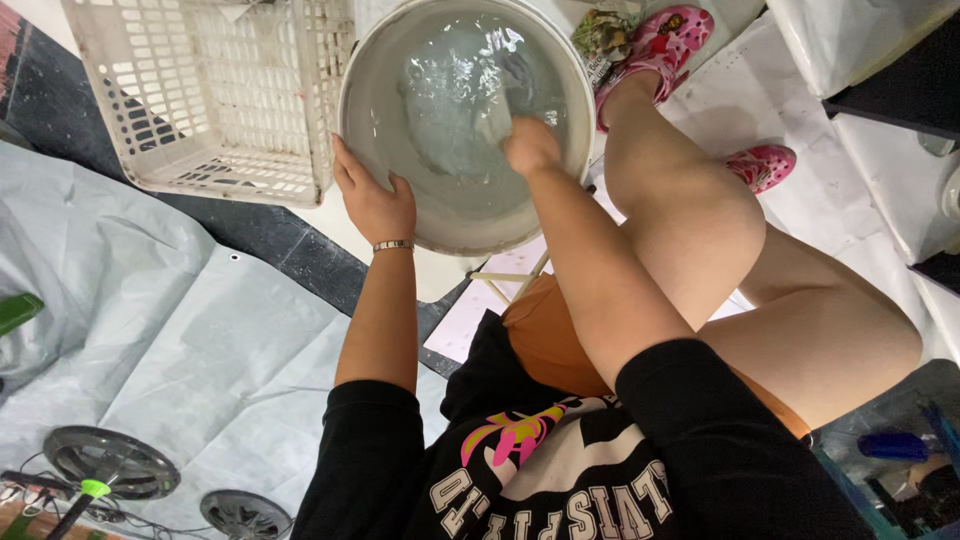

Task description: The person sits on the floor and repeatedly folds newspaper sheets, placing them on a nearby shelf. Toward the end, the person picks up a small dish and washes it in a bucket of water.

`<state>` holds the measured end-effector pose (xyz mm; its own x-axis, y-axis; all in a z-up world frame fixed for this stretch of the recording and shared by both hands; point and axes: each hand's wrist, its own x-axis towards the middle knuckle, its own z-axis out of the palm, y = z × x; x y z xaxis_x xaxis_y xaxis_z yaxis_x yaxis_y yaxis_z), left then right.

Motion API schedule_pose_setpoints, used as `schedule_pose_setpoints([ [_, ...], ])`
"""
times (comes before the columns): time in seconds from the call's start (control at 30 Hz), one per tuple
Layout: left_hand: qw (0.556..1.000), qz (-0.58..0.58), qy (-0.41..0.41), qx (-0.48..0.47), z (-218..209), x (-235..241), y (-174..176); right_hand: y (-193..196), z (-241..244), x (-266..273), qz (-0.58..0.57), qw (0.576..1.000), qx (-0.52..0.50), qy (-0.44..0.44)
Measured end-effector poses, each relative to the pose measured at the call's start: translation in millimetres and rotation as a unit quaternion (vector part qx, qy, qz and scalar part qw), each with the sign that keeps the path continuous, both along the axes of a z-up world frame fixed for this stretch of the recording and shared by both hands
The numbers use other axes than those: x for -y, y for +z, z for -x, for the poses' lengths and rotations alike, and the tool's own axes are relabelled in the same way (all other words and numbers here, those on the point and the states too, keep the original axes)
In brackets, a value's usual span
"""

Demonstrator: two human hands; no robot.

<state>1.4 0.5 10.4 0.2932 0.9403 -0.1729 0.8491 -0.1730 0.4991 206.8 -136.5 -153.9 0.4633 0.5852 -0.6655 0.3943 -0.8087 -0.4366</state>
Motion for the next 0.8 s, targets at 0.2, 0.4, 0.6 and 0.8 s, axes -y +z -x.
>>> schedule_pose_setpoints([
  [0.2, 1.000, 0.004, 0.005, -0.005, 1, 0, -2, 18, 5, -2, -0.044, 0.959, 0.109, 0.257],
  [0.4, 1.000, 0.010, 0.011, 0.005, 0, 0, -2, 25, 23, -8, 0.016, 0.876, 0.187, 0.444],
  [0.6, 1.000, 0.014, 0.011, 0.011, -1, -1, 2, 30, 9, -4, 0.031, 0.964, -0.033, 0.263],
  [0.8, 0.999, 0.017, 0.020, 0.027, -4, 0, 5, 10, 2, -2, -0.063, 0.942, -0.305, -0.124],
])
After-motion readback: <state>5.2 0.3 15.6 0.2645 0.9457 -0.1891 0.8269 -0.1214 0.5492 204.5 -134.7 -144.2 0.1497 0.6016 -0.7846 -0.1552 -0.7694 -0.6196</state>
